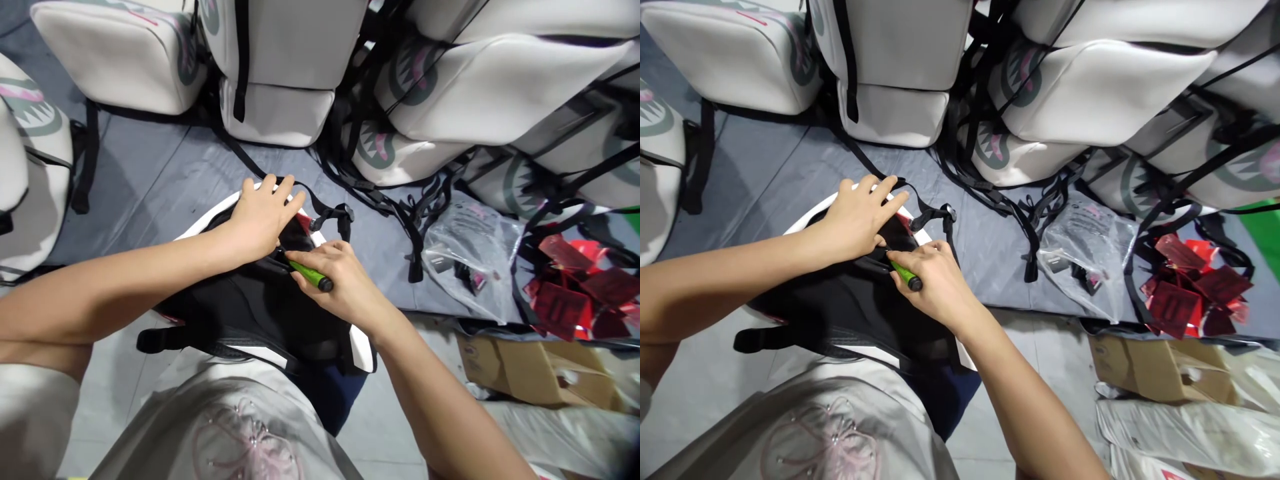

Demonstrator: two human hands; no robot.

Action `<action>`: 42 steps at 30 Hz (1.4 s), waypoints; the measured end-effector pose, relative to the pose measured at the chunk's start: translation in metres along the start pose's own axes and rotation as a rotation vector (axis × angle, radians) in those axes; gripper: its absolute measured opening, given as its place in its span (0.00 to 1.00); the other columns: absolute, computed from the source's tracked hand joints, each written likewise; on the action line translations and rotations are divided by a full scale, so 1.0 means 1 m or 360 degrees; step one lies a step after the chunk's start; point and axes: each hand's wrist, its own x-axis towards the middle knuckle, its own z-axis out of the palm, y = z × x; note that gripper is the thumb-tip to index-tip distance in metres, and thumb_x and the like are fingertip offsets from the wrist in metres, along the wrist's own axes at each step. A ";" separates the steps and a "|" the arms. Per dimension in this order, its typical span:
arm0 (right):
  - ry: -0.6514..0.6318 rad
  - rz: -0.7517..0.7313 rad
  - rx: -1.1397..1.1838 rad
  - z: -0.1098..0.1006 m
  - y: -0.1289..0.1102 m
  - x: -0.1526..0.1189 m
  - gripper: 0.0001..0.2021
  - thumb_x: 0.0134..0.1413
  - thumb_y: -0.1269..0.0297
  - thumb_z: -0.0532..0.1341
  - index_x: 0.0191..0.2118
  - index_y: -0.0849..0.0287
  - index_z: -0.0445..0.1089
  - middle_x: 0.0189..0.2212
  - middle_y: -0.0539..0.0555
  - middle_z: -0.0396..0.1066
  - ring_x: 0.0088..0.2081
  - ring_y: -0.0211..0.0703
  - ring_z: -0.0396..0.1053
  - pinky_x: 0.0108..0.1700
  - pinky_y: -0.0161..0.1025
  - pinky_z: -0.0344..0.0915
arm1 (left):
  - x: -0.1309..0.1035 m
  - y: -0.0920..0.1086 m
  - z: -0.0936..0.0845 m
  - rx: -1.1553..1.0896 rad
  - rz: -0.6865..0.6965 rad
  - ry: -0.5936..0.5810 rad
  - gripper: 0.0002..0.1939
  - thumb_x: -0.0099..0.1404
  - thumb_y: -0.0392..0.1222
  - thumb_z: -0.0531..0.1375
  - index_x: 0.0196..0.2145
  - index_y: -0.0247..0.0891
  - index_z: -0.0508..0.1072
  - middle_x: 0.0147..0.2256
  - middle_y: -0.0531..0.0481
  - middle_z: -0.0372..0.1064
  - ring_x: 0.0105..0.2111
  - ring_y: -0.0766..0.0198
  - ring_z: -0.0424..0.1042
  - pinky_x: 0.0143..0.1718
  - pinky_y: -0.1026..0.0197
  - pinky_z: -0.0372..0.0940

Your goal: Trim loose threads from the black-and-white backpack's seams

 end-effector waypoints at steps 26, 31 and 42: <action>-0.0080 0.0162 0.0175 -0.001 -0.001 0.007 0.13 0.59 0.68 0.63 0.50 0.57 0.75 0.34 0.52 0.79 0.36 0.47 0.75 0.46 0.46 0.64 | 0.003 -0.001 0.009 0.0034 0.0005 0.0085 0.41 0.62 0.47 0.64 0.67 0.38 0.51 0.69 0.38 0.44 0.61 0.42 0.53 0.55 0.46 0.56; -0.0145 0.0219 0.0172 -0.003 -0.004 0.008 0.13 0.60 0.70 0.63 0.50 0.59 0.75 0.36 0.54 0.80 0.37 0.48 0.75 0.46 0.47 0.64 | 0.002 -0.001 0.009 0.0040 -0.0005 0.0114 0.41 0.62 0.47 0.65 0.67 0.40 0.52 0.69 0.39 0.45 0.61 0.44 0.54 0.54 0.48 0.56; -0.0125 0.0252 0.0158 -0.002 -0.004 0.006 0.13 0.59 0.70 0.63 0.50 0.57 0.76 0.38 0.53 0.80 0.38 0.48 0.76 0.47 0.48 0.64 | 0.001 0.000 0.006 0.0039 -0.0012 0.0097 0.41 0.60 0.46 0.66 0.66 0.39 0.53 0.69 0.38 0.46 0.60 0.44 0.55 0.53 0.48 0.58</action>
